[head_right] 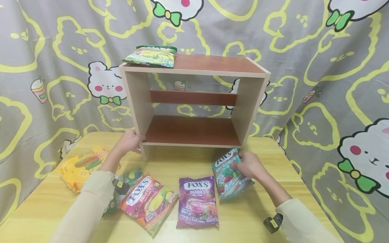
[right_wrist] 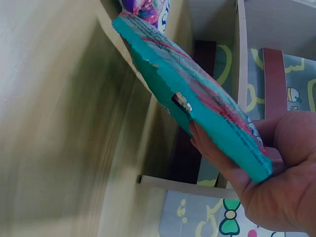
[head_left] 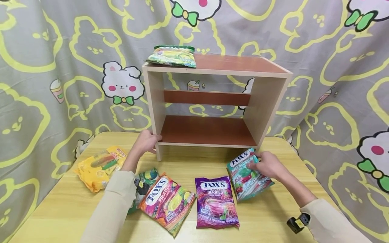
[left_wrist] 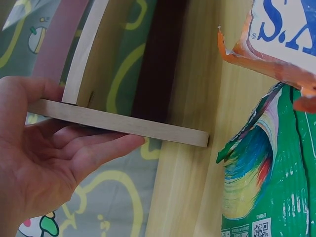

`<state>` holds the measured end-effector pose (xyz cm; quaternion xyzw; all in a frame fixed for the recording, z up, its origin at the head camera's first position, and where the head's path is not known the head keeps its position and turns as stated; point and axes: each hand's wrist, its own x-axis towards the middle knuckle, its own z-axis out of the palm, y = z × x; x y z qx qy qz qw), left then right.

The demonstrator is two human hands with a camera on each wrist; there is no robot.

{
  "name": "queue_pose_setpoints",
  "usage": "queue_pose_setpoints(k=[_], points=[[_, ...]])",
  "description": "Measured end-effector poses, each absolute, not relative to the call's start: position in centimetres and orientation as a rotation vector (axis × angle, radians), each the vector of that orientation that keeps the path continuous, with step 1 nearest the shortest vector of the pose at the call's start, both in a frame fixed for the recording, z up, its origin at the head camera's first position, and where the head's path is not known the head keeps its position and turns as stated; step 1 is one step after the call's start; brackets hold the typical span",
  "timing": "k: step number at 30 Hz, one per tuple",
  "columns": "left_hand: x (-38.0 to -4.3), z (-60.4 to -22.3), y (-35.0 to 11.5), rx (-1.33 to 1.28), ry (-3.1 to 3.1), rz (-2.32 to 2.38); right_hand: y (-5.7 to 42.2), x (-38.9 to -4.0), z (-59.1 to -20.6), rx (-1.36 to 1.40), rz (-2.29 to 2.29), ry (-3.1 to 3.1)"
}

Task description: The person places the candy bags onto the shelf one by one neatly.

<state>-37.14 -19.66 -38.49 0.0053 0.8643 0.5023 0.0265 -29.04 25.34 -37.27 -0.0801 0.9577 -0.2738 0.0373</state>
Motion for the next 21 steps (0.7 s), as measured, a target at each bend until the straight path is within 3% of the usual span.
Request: queue_pose_setpoints(k=[21], points=[[-37.2, -38.5, -19.6, 0.028, 2.691, 1.526, 22.7, -29.1, -35.0, -0.285, -0.915, 2.939]])
